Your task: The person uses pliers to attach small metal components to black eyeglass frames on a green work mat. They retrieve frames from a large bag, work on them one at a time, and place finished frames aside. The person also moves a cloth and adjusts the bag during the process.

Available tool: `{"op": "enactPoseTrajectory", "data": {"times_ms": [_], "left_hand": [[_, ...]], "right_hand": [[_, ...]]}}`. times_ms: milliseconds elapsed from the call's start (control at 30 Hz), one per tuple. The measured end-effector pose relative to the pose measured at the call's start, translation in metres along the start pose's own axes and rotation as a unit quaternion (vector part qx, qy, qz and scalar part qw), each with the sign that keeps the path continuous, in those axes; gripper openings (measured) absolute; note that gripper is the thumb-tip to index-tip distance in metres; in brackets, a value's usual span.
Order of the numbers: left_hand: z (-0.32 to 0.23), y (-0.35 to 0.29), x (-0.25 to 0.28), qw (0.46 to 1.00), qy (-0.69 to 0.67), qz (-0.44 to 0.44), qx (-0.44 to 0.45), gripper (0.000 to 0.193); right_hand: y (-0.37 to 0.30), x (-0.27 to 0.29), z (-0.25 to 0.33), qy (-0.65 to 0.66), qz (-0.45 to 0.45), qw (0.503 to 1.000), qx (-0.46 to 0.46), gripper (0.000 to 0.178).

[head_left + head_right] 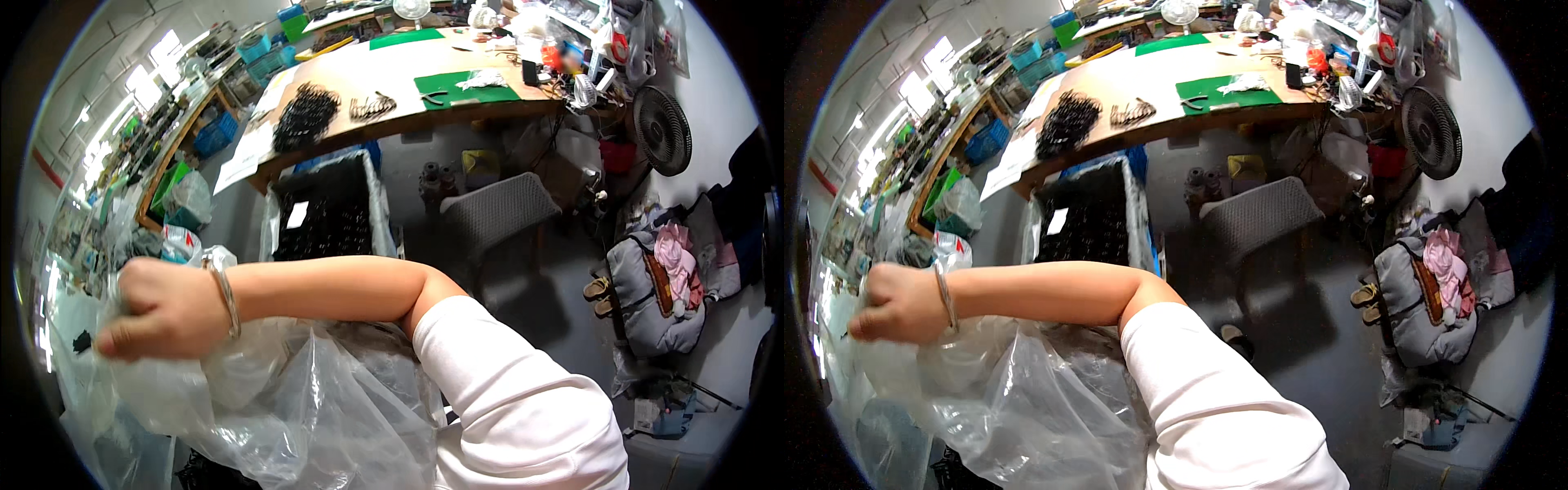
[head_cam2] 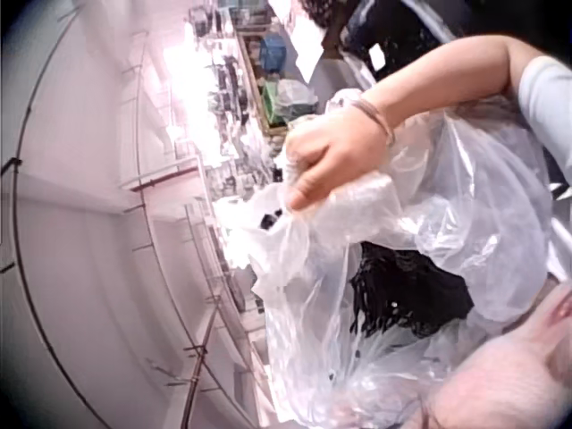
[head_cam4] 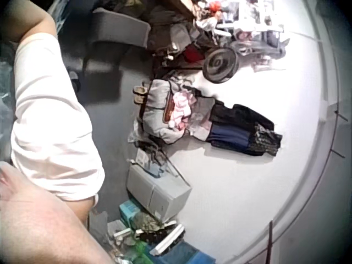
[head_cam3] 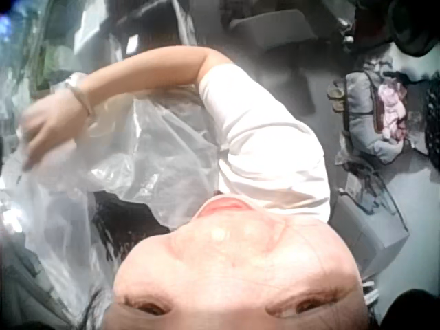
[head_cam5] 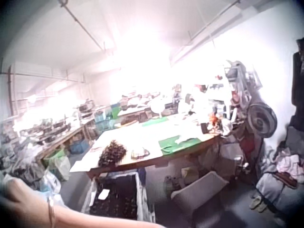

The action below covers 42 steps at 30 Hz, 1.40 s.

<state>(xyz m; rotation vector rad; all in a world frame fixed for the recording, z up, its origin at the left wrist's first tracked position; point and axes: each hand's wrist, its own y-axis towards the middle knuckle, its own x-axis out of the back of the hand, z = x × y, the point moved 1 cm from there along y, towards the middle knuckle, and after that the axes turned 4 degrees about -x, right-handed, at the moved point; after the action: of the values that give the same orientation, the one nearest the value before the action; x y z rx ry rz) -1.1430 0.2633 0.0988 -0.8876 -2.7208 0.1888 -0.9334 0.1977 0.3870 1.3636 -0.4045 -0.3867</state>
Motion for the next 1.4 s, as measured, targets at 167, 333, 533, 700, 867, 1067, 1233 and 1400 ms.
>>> {"op": "enactPoseTrajectory", "data": {"times_ms": [167,333,533,700,867,1067,1233,1400], "left_hand": [[-0.048,0.02,-0.13,0.999,0.016,0.039,-0.02,0.046],[-0.09,0.053,-0.204,0.999,0.017,0.04,-0.024,0.044],[-0.121,0.11,-0.258,0.999,0.024,0.029,-0.035,0.041],[-0.146,0.174,-0.287,0.998,0.038,0.027,-0.053,0.039],[-0.171,0.229,-0.298,0.995,0.064,0.024,-0.068,0.037],[-0.216,0.292,-0.336,0.99,0.076,0.045,-0.109,0.035],[-0.253,0.34,-0.375,0.98,0.134,0.037,-0.143,0.033],[-0.333,0.388,-0.44,0.949,0.239,0.017,-0.204,0.031]], "right_hand": [[0.003,0.129,0.025,0.088,0.138,0.972,-0.167,0.05],[0.01,0.201,-0.012,0.092,0.112,0.984,-0.1,0.049],[-0.001,0.256,-0.07,0.125,0.131,0.968,-0.176,0.05],[0.0,0.279,-0.122,0.153,0.109,0.976,-0.113,0.051],[0.012,0.285,-0.176,0.17,0.113,0.973,-0.108,0.052],[0.012,0.309,-0.236,0.227,0.145,0.947,-0.177,0.054],[-0.001,0.333,-0.282,0.281,0.141,0.944,-0.105,0.051],[0.018,0.424,-0.313,0.316,0.107,0.942,-0.046,0.043]]}}
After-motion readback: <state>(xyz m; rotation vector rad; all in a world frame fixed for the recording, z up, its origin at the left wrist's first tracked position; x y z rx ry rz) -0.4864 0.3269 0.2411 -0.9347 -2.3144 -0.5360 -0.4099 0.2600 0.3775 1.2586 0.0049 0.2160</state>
